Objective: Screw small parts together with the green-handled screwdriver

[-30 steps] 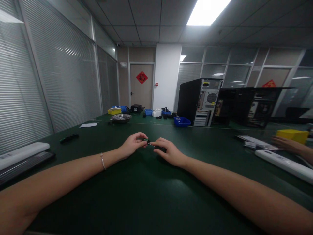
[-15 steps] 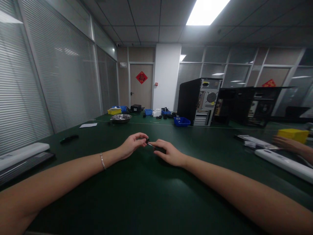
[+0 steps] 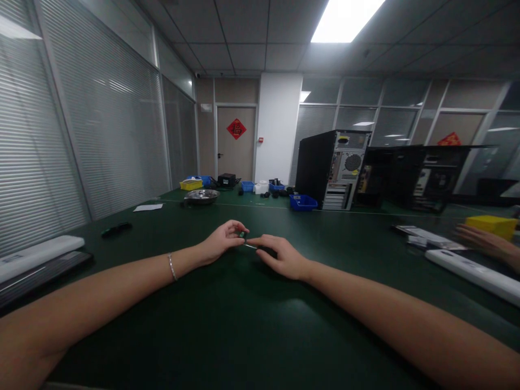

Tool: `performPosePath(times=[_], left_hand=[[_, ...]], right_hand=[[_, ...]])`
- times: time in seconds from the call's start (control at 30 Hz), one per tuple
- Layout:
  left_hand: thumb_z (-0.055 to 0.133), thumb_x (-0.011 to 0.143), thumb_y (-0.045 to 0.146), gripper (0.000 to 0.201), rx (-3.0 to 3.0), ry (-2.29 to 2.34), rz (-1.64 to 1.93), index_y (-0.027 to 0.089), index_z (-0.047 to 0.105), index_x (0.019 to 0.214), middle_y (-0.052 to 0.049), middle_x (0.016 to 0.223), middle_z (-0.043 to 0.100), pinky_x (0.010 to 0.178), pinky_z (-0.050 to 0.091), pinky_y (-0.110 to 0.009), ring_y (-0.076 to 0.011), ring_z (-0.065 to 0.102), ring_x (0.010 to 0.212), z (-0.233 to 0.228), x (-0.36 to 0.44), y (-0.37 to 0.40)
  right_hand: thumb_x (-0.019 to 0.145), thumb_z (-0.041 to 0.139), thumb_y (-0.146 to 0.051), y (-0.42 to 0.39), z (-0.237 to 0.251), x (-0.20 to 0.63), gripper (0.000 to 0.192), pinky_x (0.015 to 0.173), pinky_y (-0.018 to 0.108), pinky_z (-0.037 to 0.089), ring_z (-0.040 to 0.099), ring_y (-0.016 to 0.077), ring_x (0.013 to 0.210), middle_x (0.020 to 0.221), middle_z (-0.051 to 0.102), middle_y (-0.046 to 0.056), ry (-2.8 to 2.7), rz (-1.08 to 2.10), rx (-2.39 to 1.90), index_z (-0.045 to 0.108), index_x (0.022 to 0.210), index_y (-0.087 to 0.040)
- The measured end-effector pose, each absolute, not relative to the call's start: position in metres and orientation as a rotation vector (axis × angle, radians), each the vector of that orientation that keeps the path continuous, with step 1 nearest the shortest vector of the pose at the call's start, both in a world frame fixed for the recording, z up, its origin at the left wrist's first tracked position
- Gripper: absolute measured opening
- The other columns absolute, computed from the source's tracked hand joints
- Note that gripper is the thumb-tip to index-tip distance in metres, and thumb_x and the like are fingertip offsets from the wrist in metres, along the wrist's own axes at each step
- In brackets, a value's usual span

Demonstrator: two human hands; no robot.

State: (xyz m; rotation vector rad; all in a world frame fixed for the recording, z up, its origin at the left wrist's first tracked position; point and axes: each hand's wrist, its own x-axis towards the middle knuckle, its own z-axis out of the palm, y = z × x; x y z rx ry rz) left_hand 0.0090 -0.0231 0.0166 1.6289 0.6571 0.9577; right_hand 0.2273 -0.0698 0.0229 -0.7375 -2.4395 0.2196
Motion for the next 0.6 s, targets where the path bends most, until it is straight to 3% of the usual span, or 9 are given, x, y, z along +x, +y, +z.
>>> performPosePath(times=[0.2,0.33,0.6], left_hand=[[0.054,0.075,0.010,0.028,1.714,0.656,0.945,0.015,0.061,0.102,-0.008,0.109,0.059,0.084,0.043,-0.033,-0.0188,0.055,0.096,0.0126,0.0109,-0.0181],[0.061,0.074,0.014,0.025,1.746,0.622,0.950,0.015,0.062,0.099,-0.007,0.101,0.061,0.085,0.044,-0.033,-0.0179,0.056,0.094,0.0133,0.0112,-0.0200],[0.064,0.074,0.020,0.030,1.919,0.674,0.939,0.015,0.064,0.104,-0.009,0.105,0.065,0.087,0.045,-0.036,-0.0207,0.060,0.094,0.0162,0.0087,-0.0234]], right_hand=[[0.089,0.046,-0.023,-0.0628,0.0182,0.2287,0.032,0.076,0.031,0.044,0.057,0.0174,0.084,0.097,0.062,0.007,-2.284,0.169,-0.908,0.054,0.119,-0.021],[0.088,0.047,-0.023,-0.0606,0.0167,0.2295,0.032,0.074,0.030,0.044,0.057,0.0172,0.081,0.094,0.062,0.006,-2.285,0.164,-0.905,0.056,0.119,-0.022],[0.087,0.048,-0.022,-0.0599,0.0147,0.2295,0.033,0.073,0.029,0.044,0.057,0.0166,0.080,0.093,0.063,0.006,-2.288,0.148,-0.903,0.057,0.119,-0.023]])
